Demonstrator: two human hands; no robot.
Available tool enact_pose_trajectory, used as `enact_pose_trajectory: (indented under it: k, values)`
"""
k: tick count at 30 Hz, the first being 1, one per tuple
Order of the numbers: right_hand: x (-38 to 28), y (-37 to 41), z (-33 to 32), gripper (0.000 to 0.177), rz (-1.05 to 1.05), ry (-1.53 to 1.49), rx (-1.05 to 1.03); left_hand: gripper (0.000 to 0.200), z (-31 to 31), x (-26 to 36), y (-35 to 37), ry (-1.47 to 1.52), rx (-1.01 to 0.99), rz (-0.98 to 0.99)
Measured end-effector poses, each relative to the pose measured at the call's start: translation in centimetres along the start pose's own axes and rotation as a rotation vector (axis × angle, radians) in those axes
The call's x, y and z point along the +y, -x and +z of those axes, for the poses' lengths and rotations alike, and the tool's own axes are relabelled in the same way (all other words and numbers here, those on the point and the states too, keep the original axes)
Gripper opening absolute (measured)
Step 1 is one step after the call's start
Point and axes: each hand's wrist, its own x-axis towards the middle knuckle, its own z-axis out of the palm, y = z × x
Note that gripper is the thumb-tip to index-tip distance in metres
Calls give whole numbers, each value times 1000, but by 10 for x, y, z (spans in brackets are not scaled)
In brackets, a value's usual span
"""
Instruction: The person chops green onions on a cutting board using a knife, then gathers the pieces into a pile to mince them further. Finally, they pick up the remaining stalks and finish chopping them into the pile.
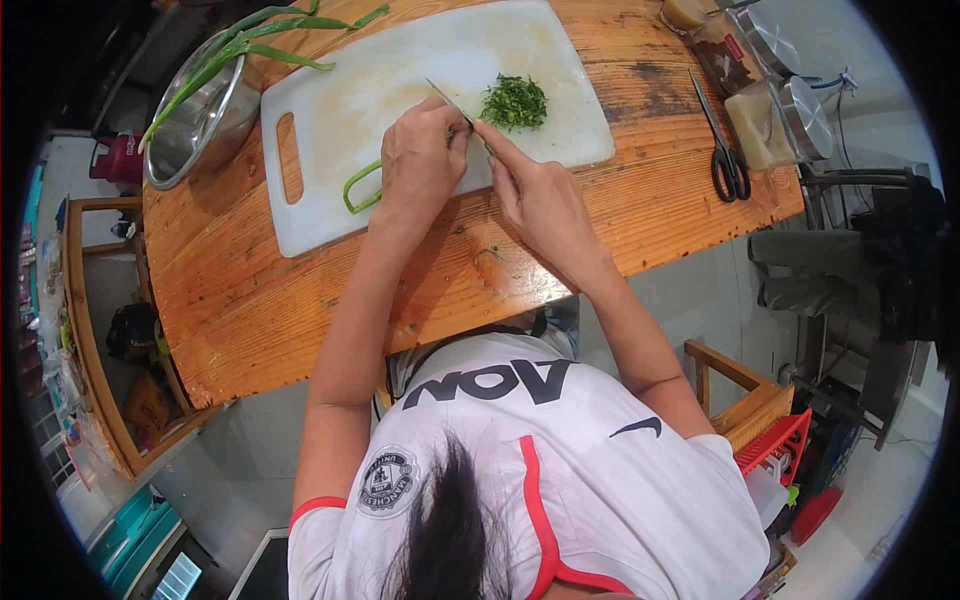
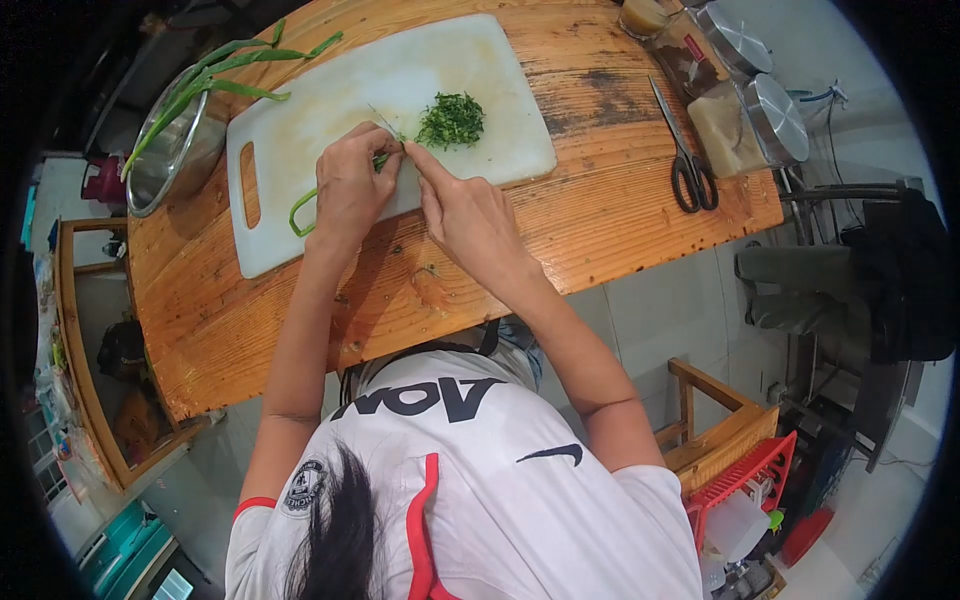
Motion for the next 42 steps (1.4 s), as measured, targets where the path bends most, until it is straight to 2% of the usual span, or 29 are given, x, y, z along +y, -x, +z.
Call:
enact_pose_trajectory:
  k: [2, 5, 8, 14, 23, 26, 29, 32, 42]
  values:
    - [2, 5, -5, 41, -2, -34, 10, 5, 1, -1, 3, 29, 17, -13]
    - [-3, 18, -25, 41, 182, -127, -51, 6, 0, -2, 3, 35, 35, -43]
    - [0, 23, -32, 41, 195, -150, -17, 6, 2, -1, 5, 39, 24, -54]
    - [-15, 20, -35, 40, 146, -88, -88, 5, 0, 0, 3, 70, 26, -57]
    - [1, 5, -6, 41, 21, -75, -8, 7, 0, -2, 3, 41, 12, -21]
    - [-1, 15, -27, 40, 126, -124, -56, 7, 0, -2, 4, 61, 39, -33]
    - [9, 26, -32, 39, 95, -164, 0, 8, 4, -4, 6, 69, 55, -34]
    - [-12, 21, -43, 39, 169, -157, -95, 8, 4, -1, 5, 57, 35, -37]
    - [2, 2, -8, 39, 25, -82, -21, 6, 4, -6, 3, 59, 25, 12]
